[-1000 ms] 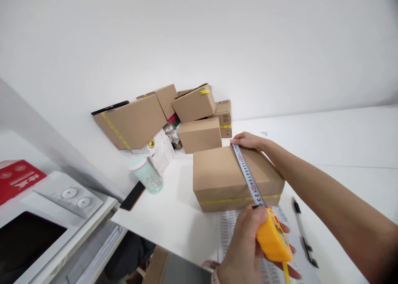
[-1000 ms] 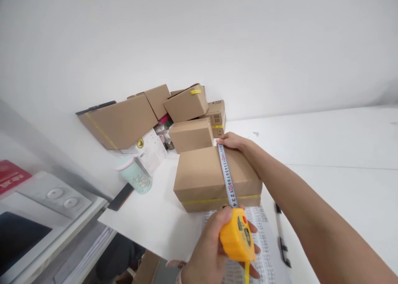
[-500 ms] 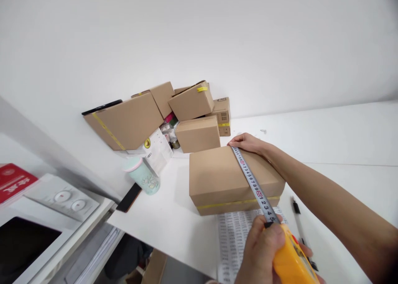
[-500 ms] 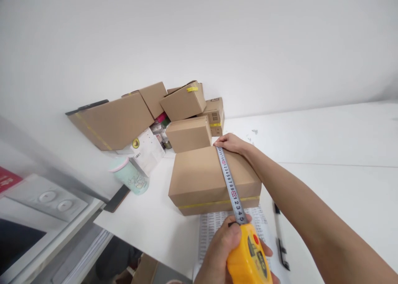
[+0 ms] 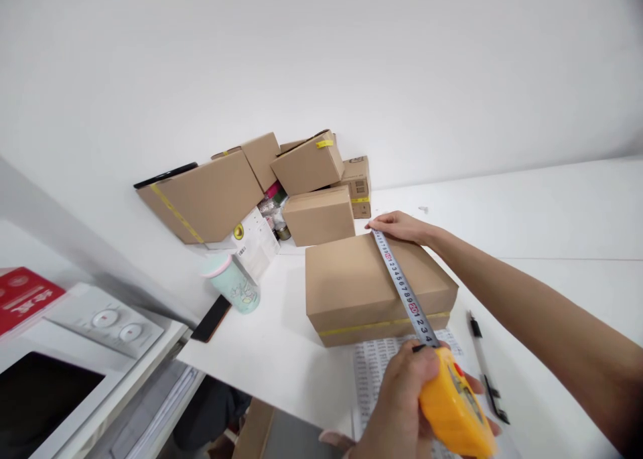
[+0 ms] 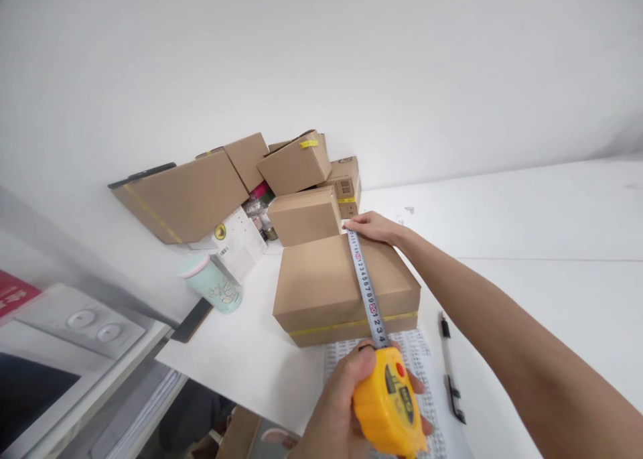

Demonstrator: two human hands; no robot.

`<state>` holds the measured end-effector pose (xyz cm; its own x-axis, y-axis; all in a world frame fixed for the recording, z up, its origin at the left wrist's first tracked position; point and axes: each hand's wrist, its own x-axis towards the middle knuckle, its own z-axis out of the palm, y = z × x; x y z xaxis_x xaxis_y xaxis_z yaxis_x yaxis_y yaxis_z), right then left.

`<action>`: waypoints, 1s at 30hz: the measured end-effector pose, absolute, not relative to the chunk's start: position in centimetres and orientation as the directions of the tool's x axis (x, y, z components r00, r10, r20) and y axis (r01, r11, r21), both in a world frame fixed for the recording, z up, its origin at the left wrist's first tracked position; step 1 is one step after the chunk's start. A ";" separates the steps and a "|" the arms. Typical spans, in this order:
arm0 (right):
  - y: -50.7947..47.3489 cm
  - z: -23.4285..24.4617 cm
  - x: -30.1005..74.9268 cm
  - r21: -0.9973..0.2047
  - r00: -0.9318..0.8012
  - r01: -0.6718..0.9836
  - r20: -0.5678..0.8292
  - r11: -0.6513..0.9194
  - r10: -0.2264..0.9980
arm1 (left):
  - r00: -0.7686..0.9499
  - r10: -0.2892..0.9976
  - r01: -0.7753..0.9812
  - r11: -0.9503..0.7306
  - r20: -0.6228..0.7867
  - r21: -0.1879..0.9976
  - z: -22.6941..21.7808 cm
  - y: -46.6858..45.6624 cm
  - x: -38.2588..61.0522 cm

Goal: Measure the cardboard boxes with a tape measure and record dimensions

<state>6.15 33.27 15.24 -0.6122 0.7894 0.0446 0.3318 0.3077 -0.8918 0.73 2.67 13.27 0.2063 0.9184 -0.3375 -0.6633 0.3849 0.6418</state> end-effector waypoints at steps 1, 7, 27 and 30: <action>32.9 15.7 6.7 -0.916 -0.585 0.285 0.068 0.284 0.808 | 0.196 0.929 -0.650 0.363 -0.313 0.668 13.5 2.2 0.2; 29.0 14.4 13.1 -0.979 -0.184 0.120 0.139 0.163 0.973 | -0.135 0.962 -0.500 0.141 -0.237 0.855 12.9 -2.8 -6.1; 22.3 15.0 15.1 -0.912 -0.186 0.386 0.073 0.141 0.980 | -0.327 0.945 -0.379 -0.099 -0.033 0.920 19.1 2.8 -13.4; 23.9 14.9 14.1 -0.899 -0.196 0.419 0.049 0.129 0.979 | -0.251 0.966 -0.405 -0.048 -0.061 0.913 19.9 2.3 -11.2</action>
<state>14.14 23.90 14.92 -0.1955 0.9795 0.0489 0.4193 0.1285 -0.8987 -11.16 2.30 19.87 -0.2511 0.9660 -0.0607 -0.4052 -0.0480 0.9130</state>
